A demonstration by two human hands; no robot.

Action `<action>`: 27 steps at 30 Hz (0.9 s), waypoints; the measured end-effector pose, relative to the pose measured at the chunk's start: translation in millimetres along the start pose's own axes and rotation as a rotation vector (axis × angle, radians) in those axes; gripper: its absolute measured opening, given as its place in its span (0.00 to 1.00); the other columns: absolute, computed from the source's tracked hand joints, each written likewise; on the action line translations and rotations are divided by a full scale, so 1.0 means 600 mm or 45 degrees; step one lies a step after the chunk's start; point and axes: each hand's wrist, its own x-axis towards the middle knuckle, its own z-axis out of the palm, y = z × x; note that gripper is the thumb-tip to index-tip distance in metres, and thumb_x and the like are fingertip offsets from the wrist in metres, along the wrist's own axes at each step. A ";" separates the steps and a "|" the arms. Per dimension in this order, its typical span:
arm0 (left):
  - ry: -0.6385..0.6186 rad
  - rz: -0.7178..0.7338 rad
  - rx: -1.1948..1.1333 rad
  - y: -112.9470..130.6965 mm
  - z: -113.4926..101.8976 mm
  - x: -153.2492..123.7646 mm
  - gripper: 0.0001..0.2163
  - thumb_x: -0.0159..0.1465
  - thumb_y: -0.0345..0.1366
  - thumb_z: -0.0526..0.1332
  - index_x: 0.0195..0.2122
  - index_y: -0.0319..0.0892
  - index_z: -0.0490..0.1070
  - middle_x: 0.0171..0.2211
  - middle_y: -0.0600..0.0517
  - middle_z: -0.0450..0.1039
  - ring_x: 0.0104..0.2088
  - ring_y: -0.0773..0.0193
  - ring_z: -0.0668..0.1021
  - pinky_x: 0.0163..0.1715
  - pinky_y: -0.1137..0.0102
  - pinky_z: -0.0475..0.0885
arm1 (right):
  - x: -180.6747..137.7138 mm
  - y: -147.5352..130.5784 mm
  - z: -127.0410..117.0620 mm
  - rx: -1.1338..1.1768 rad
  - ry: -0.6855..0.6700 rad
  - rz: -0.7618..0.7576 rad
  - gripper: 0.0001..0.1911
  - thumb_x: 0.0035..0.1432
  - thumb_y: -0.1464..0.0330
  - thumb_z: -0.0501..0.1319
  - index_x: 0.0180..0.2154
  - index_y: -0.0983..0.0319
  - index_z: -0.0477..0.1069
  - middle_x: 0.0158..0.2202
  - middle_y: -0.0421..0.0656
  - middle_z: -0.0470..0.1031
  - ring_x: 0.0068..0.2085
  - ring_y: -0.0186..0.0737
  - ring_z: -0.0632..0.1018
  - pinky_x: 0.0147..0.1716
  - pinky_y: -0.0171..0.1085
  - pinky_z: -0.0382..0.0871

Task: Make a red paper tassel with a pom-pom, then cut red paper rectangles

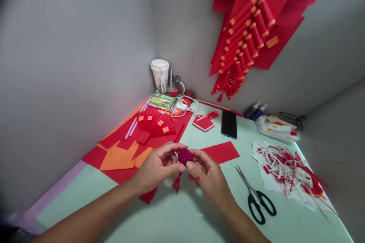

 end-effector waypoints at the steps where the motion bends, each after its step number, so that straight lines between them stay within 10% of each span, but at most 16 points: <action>1: 0.007 0.013 0.006 0.001 0.000 -0.001 0.20 0.52 0.38 0.69 0.46 0.39 0.71 0.23 0.59 0.62 0.24 0.71 0.64 0.26 0.73 0.60 | 0.000 -0.001 0.000 -0.016 -0.016 0.010 0.16 0.59 0.58 0.62 0.46 0.59 0.70 0.28 0.38 0.70 0.25 0.31 0.70 0.21 0.29 0.60; 13: -0.095 -0.036 -0.172 -0.007 -0.010 0.005 0.18 0.55 0.46 0.67 0.37 0.38 0.67 0.28 0.55 0.66 0.27 0.70 0.67 0.29 0.73 0.61 | -0.015 -0.001 0.013 -0.668 0.117 -0.435 0.23 0.55 0.69 0.62 0.53 0.55 0.65 0.38 0.42 0.71 0.30 0.37 0.74 0.27 0.35 0.69; 27: 0.008 -0.032 -0.121 0.000 -0.012 0.003 0.17 0.64 0.50 0.54 0.37 0.39 0.69 0.29 0.54 0.66 0.25 0.70 0.66 0.25 0.74 0.58 | 0.008 -0.005 -0.010 0.046 0.072 0.078 0.20 0.57 0.55 0.63 0.46 0.60 0.69 0.28 0.39 0.70 0.25 0.34 0.68 0.22 0.32 0.57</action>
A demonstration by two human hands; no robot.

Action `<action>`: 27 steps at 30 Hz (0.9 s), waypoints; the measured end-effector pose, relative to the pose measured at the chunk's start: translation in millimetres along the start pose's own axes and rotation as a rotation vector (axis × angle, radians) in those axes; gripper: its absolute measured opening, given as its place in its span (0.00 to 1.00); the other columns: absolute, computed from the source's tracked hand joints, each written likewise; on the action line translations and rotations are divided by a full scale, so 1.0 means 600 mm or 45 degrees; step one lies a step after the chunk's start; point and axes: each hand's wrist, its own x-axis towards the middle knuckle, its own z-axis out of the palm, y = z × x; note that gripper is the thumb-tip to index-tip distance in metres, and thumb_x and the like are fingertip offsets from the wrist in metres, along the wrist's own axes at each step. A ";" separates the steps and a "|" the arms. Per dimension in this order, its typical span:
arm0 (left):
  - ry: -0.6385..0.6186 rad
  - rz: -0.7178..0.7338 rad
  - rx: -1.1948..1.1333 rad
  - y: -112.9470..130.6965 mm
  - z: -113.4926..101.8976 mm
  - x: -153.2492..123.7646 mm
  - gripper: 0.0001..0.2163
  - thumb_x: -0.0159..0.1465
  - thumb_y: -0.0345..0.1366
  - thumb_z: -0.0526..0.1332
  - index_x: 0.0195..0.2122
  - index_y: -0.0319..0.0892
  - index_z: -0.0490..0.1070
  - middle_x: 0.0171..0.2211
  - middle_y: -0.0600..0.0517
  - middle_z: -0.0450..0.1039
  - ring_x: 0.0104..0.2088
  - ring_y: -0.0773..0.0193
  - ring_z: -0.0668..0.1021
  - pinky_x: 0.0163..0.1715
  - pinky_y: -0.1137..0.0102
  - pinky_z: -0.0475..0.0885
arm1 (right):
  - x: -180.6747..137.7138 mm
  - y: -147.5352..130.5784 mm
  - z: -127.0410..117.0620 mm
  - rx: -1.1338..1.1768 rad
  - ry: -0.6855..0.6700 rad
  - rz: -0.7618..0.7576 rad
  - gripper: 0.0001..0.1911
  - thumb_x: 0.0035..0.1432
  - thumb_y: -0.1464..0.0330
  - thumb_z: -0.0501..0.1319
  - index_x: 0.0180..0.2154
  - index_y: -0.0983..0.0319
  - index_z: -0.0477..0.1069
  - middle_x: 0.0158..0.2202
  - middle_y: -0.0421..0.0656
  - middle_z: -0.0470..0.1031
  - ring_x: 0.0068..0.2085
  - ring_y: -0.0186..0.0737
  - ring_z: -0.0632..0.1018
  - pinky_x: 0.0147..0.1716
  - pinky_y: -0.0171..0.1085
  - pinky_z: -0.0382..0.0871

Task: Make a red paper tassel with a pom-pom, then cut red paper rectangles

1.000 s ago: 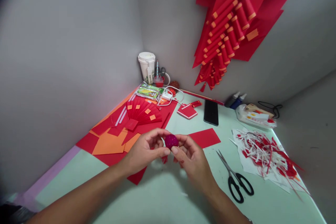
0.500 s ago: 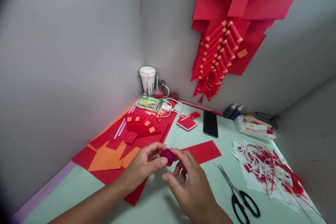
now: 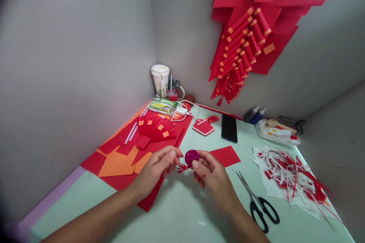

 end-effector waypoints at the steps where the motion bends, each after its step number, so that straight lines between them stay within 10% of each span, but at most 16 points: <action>1: 0.019 -0.005 0.006 0.000 0.000 0.000 0.17 0.64 0.50 0.55 0.37 0.40 0.70 0.29 0.54 0.67 0.25 0.70 0.66 0.25 0.74 0.58 | 0.001 -0.001 -0.002 0.039 -0.009 0.015 0.20 0.57 0.55 0.63 0.46 0.61 0.69 0.28 0.39 0.69 0.25 0.34 0.68 0.22 0.31 0.57; 18: 0.078 0.003 0.121 -0.014 0.005 0.002 0.15 0.61 0.46 0.59 0.42 0.40 0.70 0.27 0.55 0.66 0.28 0.67 0.67 0.30 0.72 0.62 | 0.011 -0.011 -0.022 -0.094 0.188 -0.260 0.20 0.54 0.60 0.66 0.48 0.57 0.69 0.30 0.40 0.72 0.25 0.34 0.67 0.23 0.34 0.61; 27: 0.047 -0.013 0.183 -0.037 0.011 0.001 0.12 0.60 0.43 0.60 0.39 0.40 0.71 0.25 0.57 0.62 0.26 0.68 0.64 0.27 0.73 0.59 | 0.137 -0.079 -0.116 0.423 0.290 -0.362 0.12 0.49 0.70 0.65 0.39 0.57 0.74 0.39 0.38 0.77 0.41 0.37 0.77 0.41 0.33 0.70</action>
